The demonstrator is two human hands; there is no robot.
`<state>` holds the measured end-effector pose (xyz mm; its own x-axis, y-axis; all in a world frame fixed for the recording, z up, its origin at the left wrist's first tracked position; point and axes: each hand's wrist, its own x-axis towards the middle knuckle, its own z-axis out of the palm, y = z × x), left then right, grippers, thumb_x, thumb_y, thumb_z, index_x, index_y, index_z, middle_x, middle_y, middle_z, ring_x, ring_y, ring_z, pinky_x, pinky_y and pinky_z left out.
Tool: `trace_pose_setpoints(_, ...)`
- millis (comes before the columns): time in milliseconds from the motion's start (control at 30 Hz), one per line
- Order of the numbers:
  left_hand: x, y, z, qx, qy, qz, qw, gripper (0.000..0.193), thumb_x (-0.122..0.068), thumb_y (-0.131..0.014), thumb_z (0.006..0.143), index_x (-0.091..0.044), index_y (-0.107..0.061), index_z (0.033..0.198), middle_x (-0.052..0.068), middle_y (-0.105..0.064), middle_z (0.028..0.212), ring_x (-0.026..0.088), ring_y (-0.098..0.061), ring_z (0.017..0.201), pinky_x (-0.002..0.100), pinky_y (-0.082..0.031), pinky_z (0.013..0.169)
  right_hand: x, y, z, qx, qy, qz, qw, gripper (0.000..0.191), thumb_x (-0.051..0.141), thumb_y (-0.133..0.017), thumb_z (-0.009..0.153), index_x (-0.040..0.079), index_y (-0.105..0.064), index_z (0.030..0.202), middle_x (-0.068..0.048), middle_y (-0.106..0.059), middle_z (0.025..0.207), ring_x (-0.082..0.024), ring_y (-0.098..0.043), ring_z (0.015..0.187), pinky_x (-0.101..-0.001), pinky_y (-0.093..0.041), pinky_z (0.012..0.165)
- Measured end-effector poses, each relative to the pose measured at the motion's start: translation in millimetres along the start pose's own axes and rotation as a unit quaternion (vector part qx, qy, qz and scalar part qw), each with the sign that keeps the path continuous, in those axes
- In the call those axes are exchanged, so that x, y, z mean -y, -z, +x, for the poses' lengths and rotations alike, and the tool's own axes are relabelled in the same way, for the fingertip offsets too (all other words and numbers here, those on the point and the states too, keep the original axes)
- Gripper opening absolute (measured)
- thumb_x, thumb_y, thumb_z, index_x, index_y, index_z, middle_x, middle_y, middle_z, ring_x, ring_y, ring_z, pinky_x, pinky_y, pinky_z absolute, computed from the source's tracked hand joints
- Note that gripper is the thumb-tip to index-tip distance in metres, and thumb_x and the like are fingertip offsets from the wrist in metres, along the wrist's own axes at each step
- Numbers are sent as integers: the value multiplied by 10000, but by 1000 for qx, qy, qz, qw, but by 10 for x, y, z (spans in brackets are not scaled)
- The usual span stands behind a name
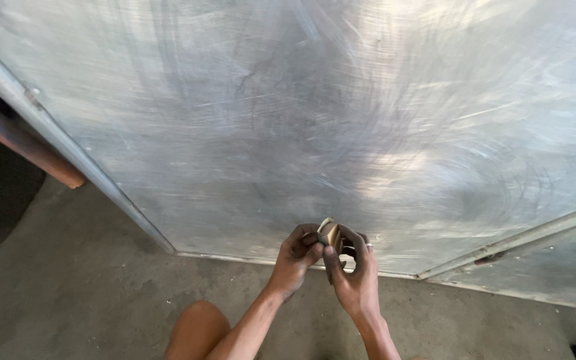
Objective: The person kneels in front of a large metal panel and scrubs its surface with an abrasive pad, working over different areas of the panel. They pause to handle a small box of abrasive material, refold the pad, and resume scrubbing the panel surface.
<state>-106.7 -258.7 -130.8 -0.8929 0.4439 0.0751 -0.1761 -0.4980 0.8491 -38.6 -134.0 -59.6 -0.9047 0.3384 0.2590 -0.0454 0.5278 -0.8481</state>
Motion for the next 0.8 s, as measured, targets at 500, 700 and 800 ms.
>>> trace_pose_setpoints(500,139,103,32,10,-43,5,999,142,-108,-769,940,-41,-694,1040,25,-734,1021,136,-668,1024,344,-556,927,-100,76,-3,0,74,49,996,333,194,-784,891,33,-684,1165,-94,-737,1087,-220,-703,1030,-365,-557,880)
trace_pose_setpoints(700,87,57,4,10,-53,14,998,188,-120,-745,943,-37,-660,1088,45,-732,1067,140,-671,1056,343,-556,943,-91,112,-21,32,4,64,997,398,188,-795,871,20,-668,1208,-112,-755,1069,-216,-709,954,-375,-566,798)
trace_pose_setpoints(800,63,38,-1,6,-65,6,998,219,-157,-735,960,-31,-634,1109,63,-726,1101,143,-667,1081,343,-554,951,-103,91,-14,35,19,79,996,384,175,-786,867,7,-667,1190,-124,-763,1042,-199,-730,960,-343,-585,844)
